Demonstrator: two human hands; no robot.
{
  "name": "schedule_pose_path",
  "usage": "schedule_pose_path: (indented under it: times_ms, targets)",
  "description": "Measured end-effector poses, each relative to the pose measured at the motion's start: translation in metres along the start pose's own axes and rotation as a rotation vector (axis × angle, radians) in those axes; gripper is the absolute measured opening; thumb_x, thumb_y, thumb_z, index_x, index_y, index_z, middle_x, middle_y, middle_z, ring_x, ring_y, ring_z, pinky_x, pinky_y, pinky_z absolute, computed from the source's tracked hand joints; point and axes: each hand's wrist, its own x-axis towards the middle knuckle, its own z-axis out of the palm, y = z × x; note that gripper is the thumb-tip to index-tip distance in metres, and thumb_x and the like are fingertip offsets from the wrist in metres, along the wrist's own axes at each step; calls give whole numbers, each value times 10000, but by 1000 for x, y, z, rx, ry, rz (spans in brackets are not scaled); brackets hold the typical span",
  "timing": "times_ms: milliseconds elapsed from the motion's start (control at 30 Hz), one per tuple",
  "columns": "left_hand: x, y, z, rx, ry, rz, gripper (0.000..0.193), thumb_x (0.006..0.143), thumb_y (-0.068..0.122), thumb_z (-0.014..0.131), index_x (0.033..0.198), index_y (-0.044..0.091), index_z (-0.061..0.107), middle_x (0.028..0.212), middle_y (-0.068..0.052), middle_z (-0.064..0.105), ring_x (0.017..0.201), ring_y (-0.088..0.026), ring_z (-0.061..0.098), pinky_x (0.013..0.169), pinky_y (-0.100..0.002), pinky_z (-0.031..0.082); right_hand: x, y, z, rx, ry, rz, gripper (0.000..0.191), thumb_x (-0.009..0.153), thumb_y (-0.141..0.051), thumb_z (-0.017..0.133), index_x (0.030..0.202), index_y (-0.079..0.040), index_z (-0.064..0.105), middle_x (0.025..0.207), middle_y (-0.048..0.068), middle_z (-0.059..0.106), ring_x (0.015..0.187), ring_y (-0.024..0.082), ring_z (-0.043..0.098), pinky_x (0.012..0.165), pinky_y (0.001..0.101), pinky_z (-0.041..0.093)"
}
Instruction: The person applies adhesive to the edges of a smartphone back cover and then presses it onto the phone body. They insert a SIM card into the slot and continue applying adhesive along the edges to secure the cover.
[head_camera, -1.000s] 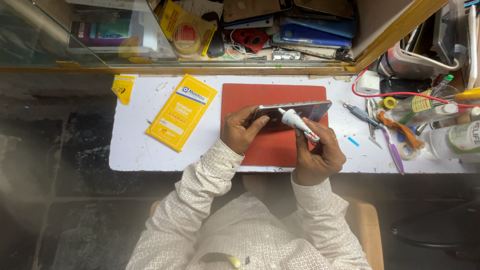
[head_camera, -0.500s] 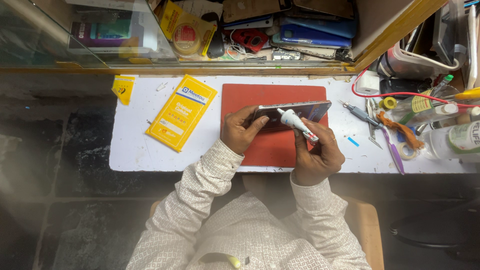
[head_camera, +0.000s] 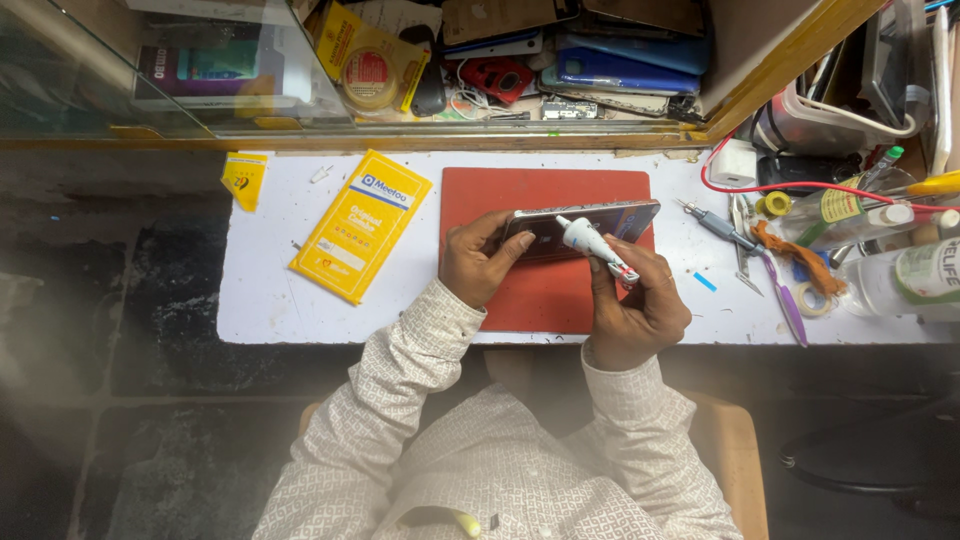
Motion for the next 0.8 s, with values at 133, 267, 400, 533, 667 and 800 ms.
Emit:
schedule_pose_path:
  times_ms: [133,267,400,533,667,800]
  targets:
    - [0,1,-1,-13,-14,-4,212,968,66,732,1158,-25,707,942,-85,788,851,-103,735,774,-252,603,0,0,0,-1,5,2,319,886,183,785,1159,57,679,1120,194,718,1053,227,710,942,315,605]
    - [0,2,-1,-9,-9,-12,218,964,64,731,1161,-25,704,939,-85,789,843,-103,737,772,-254,606,1,0,-3,-8,16,34,295,904,177,776,1155,53,682,1116,189,721,1056,228,721,944,320,621]
    - [0,3,0,1,-3,-15,217,961,62,733,1157,-25,705,936,-87,789,841,-102,734,771,-255,602,2,-1,-7,-11,19,45,288,915,176,770,1160,53,680,1123,190,720,1058,228,719,947,320,623]
    - [0,4,-1,-17,-11,-17,213,966,62,729,1160,-24,707,945,-86,790,853,-101,732,780,-255,599,2,1,-6,-10,21,17,301,904,181,774,1157,51,677,1118,192,719,1058,230,717,938,313,614]
    - [0,4,-1,-27,-10,-21,213,967,61,729,1161,-24,706,948,-84,790,860,-102,733,789,-255,600,1,2,-4,-9,-6,4,313,898,184,774,1163,49,674,1118,194,717,1063,228,712,950,314,606]
    - [0,3,-1,3,-8,-17,215,961,63,732,1157,-21,706,935,-82,790,844,-100,735,772,-252,597,0,1,-4,4,10,30,306,902,181,770,1160,47,676,1121,193,716,1070,227,714,958,320,607]
